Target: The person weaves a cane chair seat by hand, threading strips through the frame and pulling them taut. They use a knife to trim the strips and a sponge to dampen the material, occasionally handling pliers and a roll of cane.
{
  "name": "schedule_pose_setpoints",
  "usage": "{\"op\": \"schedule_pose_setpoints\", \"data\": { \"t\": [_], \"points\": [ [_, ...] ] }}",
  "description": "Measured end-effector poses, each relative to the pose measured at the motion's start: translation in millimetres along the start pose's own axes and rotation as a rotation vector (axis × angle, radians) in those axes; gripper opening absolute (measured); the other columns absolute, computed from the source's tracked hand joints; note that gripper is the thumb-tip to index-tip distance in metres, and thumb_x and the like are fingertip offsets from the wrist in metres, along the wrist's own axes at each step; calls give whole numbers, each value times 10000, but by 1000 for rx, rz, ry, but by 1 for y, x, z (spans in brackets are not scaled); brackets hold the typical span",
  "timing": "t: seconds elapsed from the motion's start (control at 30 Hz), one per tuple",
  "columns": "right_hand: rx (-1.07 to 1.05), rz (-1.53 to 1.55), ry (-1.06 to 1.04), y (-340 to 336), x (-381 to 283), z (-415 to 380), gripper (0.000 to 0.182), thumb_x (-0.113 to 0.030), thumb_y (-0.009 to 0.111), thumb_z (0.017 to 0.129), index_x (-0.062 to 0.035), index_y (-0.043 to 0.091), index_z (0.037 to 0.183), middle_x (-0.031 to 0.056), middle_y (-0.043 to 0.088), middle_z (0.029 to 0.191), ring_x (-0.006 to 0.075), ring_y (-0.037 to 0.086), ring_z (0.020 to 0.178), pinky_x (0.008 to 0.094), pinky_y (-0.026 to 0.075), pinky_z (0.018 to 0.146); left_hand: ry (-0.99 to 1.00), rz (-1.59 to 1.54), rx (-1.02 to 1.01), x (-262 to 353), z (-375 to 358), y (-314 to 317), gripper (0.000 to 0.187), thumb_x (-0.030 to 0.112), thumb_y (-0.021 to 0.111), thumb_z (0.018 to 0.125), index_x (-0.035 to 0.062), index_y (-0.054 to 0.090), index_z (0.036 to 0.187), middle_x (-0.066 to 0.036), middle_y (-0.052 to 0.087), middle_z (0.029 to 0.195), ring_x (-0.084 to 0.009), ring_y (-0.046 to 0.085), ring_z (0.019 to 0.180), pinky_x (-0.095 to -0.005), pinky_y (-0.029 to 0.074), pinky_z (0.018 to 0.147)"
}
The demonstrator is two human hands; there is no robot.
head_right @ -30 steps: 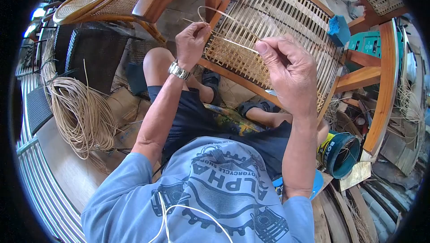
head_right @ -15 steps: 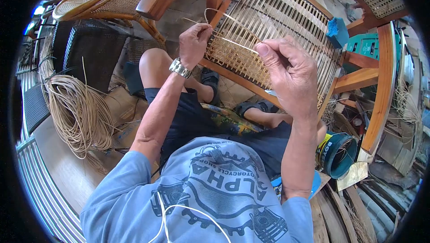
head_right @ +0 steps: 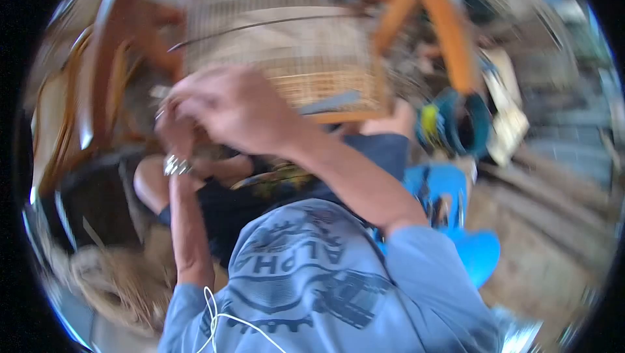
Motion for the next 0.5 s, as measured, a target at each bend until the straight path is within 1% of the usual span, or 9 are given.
{"op": "schedule_pose_setpoints", "data": {
  "t": [0.03, 0.07, 0.13, 0.2, 0.27, 0.3, 0.37, 0.5],
  "points": [
    [9, -2, -42, 0, -2, -1, 152, -153, 664, 906, -66, 768, 975, 132, 743, 956, 314, 708, 916, 409, 574, 808, -19, -66, -36, -6, -1, 2, 202, 189, 657, 952, 56, 694, 1099, -136, 728, 1046, -314, 678, 976, -409, 542, 872],
    [3, -43, -79, 0, 0, -6, 179, -103, 710, 904, -52, 767, 1065, 116, 751, 969, 312, 714, 871, 366, 579, 767, -40, -164, -52, -4, 0, 7, 198, 181, 660, 947, 53, 692, 1096, -133, 725, 1047, -306, 676, 977, -404, 542, 873],
    [15, -87, -29, 3, -5, -10, 172, -131, 722, 896, -49, 771, 1038, 115, 747, 958, 287, 725, 821, 368, 591, 738, -62, -294, -73, -7, 1, 7, 193, 165, 664, 939, 48, 686, 1090, -126, 719, 1048, -291, 674, 978, -395, 542, 874],
    [40, -101, 5, 3, -9, -14, 167, -144, 726, 895, -48, 772, 1023, 116, 744, 956, 280, 727, 809, 368, 593, 732, -61, -340, -87, -5, 0, 9, 188, 149, 669, 931, 42, 681, 1084, -119, 713, 1049, -276, 672, 979, -385, 542, 876],
    [8, -37, 39, 1, -7, -14, 162, -157, 733, 892, -45, 765, 1006, 117, 740, 959, 281, 730, 821, 369, 593, 732, -54, -352, -82, -5, -2, 6, 184, 133, 674, 922, 36, 676, 1079, -112, 707, 1050, -260, 670, 979, -376, 542, 877],
    [10, -28, 36, 0, -5, -13, 162, -157, 733, 892, -45, 765, 1006, 117, 740, 959, 281, 730, 821, 369, 593, 732, -57, -359, -77, -6, -2, 5, 182, 125, 676, 918, 33, 673, 1076, -108, 704, 1050, -253, 669, 980, -371, 542, 878],
    [0, -128, 5, -2, -1, -14, 152, -147, 741, 882, -42, 750, 992, 108, 729, 927, 286, 721, 792, 378, 588, 726, -61, -382, -70, -7, -1, 4, 180, 108, 681, 910, 27, 668, 1070, -101, 698, 1051, -237, 667, 981, -361, 541, 879],
    [-58, -132, -21, -4, 8, -10, 149, -128, 740, 876, -35, 736, 992, 105, 714, 914, 286, 708, 791, 386, 581, 725, -83, -454, -23, -6, 4, 1, 179, 76, 691, 893, 16, 658, 1059, -87, 686, 1054, -207, 662, 983, -342, 541, 882]
  ]
}}
Point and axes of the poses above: each hand's wrist, its own z-axis towards the middle knuckle, its own y-axis out of the palm, x = y × z, the point moved 2 cm from there along z, towards the middle knuckle
